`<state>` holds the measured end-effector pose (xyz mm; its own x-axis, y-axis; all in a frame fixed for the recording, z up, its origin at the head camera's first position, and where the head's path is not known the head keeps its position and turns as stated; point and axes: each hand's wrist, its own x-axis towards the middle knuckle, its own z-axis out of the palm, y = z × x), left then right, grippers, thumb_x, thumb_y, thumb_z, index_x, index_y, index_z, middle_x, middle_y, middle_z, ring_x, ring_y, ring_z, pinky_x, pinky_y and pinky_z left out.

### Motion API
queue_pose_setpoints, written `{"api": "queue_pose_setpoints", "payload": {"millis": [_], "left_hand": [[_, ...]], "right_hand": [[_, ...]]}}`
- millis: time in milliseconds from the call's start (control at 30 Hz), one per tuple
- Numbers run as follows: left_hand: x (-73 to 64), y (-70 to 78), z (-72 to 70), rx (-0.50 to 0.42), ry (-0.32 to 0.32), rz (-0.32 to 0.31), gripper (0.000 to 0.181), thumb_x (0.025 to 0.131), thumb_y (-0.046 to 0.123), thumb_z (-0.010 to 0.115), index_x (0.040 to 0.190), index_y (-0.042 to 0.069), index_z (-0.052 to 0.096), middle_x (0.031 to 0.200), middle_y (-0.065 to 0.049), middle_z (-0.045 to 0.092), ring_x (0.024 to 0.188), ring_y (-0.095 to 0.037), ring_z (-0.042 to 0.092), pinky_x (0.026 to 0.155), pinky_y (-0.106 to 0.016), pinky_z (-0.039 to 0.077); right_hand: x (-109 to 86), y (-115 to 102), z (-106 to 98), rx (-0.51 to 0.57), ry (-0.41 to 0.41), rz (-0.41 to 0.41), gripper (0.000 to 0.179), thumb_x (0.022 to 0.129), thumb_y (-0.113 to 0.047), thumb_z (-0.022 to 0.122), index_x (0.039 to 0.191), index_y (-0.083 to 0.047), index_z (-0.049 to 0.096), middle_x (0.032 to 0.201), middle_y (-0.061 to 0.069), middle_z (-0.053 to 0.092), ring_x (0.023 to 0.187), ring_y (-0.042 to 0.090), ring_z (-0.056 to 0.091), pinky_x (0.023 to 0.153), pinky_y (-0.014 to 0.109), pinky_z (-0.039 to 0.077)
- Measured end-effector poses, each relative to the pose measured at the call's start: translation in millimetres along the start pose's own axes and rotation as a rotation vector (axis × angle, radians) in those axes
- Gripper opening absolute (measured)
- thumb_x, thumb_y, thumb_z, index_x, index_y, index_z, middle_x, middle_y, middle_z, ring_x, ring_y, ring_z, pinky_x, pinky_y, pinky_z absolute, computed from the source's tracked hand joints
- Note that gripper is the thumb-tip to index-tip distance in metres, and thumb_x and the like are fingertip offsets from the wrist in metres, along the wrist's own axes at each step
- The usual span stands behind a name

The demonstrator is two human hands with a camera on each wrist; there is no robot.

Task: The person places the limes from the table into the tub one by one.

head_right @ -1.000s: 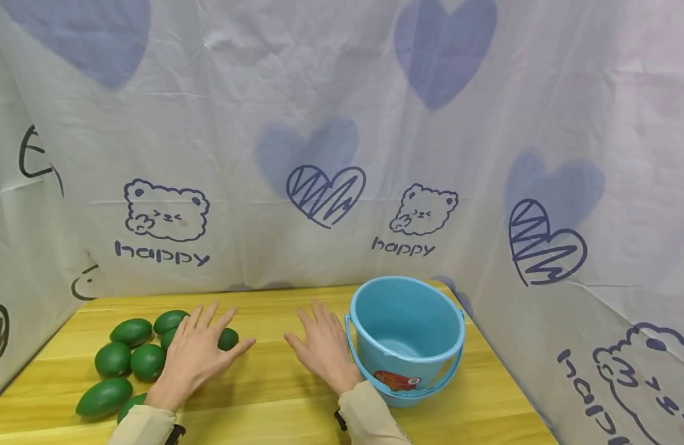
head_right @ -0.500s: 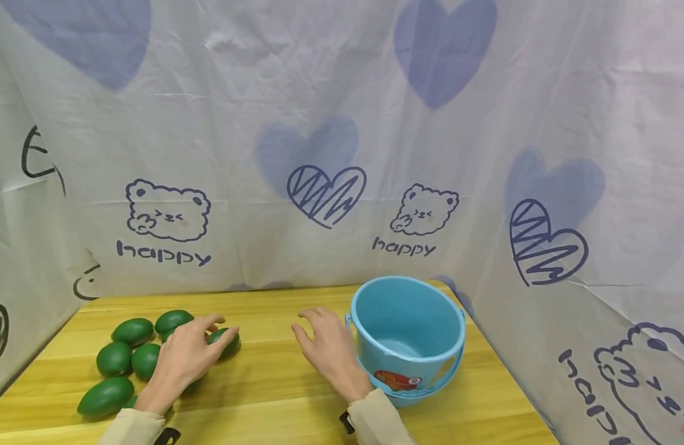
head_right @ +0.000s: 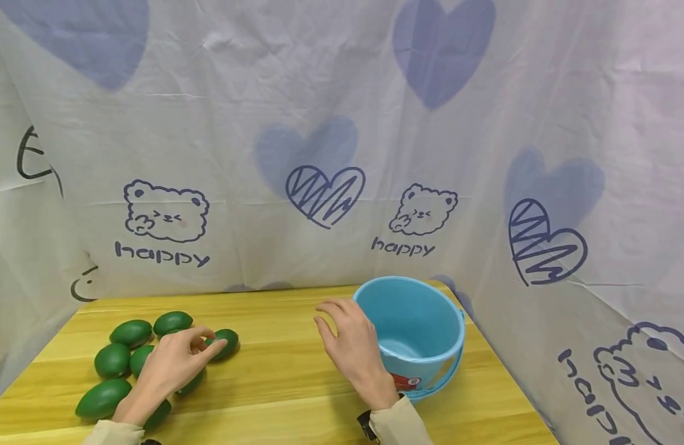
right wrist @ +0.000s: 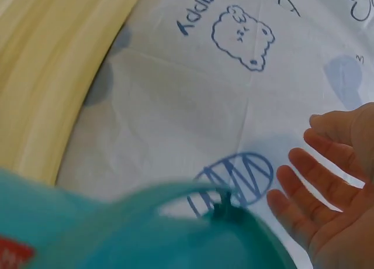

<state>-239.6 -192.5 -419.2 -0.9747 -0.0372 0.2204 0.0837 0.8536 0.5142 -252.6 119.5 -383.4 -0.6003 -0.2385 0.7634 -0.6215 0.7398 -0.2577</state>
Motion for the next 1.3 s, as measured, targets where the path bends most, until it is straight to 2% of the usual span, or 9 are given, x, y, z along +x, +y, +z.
{"api": "queue_pose_setpoints", "payload": {"millis": [133, 367, 533, 633, 800, 1033, 1100, 1167, 1300], "left_hand": [[-1.7, -6.8, -1.7, 0.015, -0.036, 0.007, 0.040, 0.087, 0.060, 0.063, 0.096, 0.022, 0.070, 0.089, 0.002, 0.070, 0.076, -0.013, 0.063, 0.059, -0.033, 0.048], [-6.3, -23.5, -4.7, 0.014, -0.099, 0.060, 0.036, 0.087, 0.047, 0.070, 0.104, 0.016, 0.071, 0.096, -0.004, 0.072, 0.085, -0.019, 0.067, 0.068, -0.040, 0.054], [-9.5, -34.6, -4.6, -0.007, -0.195, 0.064, 0.041, 0.084, 0.043, 0.075, 0.112, 0.015, 0.069, 0.096, -0.001, 0.071, 0.086, -0.015, 0.065, 0.071, -0.039, 0.054], [-10.2, -40.1, -4.8, -0.023, -0.247, 0.055, 0.043, 0.082, 0.043, 0.076, 0.113, 0.015, 0.069, 0.095, 0.001, 0.069, 0.086, -0.014, 0.064, 0.072, -0.038, 0.054], [-14.6, -50.4, -10.1, -0.034, -0.272, 0.077, 0.037, 0.079, 0.037, 0.080, 0.109, 0.017, 0.070, 0.098, 0.002, 0.069, 0.091, -0.016, 0.064, 0.076, -0.038, 0.055], [-23.5, -70.2, -23.3, -0.004, -0.286, 0.246, 0.039, 0.079, 0.033, 0.080, 0.111, 0.014, 0.070, 0.106, 0.001, 0.070, 0.094, -0.022, 0.065, 0.077, -0.039, 0.055], [-25.0, -75.2, -25.1, -0.014, -0.299, 0.244, 0.041, 0.079, 0.033, 0.081, 0.112, 0.013, 0.070, 0.109, 0.000, 0.070, 0.097, -0.025, 0.065, 0.078, -0.041, 0.055], [-26.1, -79.6, -25.5, -0.030, -0.324, 0.217, 0.043, 0.078, 0.034, 0.081, 0.113, 0.012, 0.070, 0.110, -0.001, 0.069, 0.099, -0.027, 0.065, 0.079, -0.043, 0.055], [-29.7, -88.8, -25.6, -0.040, -0.379, 0.193, 0.051, 0.076, 0.040, 0.082, 0.116, 0.011, 0.069, 0.112, -0.003, 0.068, 0.103, -0.032, 0.064, 0.081, -0.046, 0.055]], "right_hand": [[-3.4, 6, -14, -0.045, -0.046, 0.062, 0.023, 0.085, -0.020, 0.078, 0.107, -0.016, 0.074, 0.113, -0.001, 0.069, 0.106, 0.018, 0.062, 0.081, 0.038, 0.055], [-8.2, 18, -42, -0.102, -0.161, 0.185, 0.032, 0.087, -0.032, 0.075, 0.115, -0.017, 0.072, 0.120, 0.001, 0.067, 0.112, 0.023, 0.060, 0.087, 0.045, 0.053], [-15.8, 32, -55, -0.146, -0.209, 0.236, 0.034, 0.085, -0.034, 0.077, 0.114, -0.017, 0.072, 0.118, 0.002, 0.067, 0.110, 0.027, 0.061, 0.090, 0.050, 0.050], [-21.2, 39, -60, -0.164, -0.226, 0.247, 0.033, 0.085, -0.035, 0.076, 0.112, -0.018, 0.072, 0.116, 0.002, 0.068, 0.109, 0.028, 0.061, 0.092, 0.052, 0.047], [-29.9, 49, -67, -0.190, -0.210, 0.225, 0.032, 0.083, -0.040, 0.077, 0.105, -0.017, 0.074, 0.107, 0.001, 0.071, 0.109, 0.029, 0.061, 0.098, 0.053, 0.043], [-37.4, 68, -80, -0.186, -0.204, 0.233, 0.033, 0.083, -0.045, 0.076, 0.098, -0.016, 0.074, 0.102, 0.003, 0.071, 0.107, 0.032, 0.060, 0.101, 0.056, 0.038], [-39.5, 74, -84, -0.181, -0.214, 0.242, 0.033, 0.083, -0.047, 0.075, 0.096, -0.017, 0.074, 0.102, 0.004, 0.071, 0.108, 0.032, 0.058, 0.101, 0.056, 0.036], [-42.0, 81, -86, -0.177, -0.226, 0.245, 0.033, 0.084, -0.048, 0.073, 0.095, -0.017, 0.074, 0.103, 0.005, 0.071, 0.109, 0.032, 0.057, 0.102, 0.058, 0.033], [-49.9, 93, -92, -0.149, -0.248, 0.272, 0.031, 0.085, -0.050, 0.071, 0.092, -0.020, 0.073, 0.104, 0.006, 0.069, 0.112, 0.034, 0.053, 0.106, 0.070, 0.021]]}}
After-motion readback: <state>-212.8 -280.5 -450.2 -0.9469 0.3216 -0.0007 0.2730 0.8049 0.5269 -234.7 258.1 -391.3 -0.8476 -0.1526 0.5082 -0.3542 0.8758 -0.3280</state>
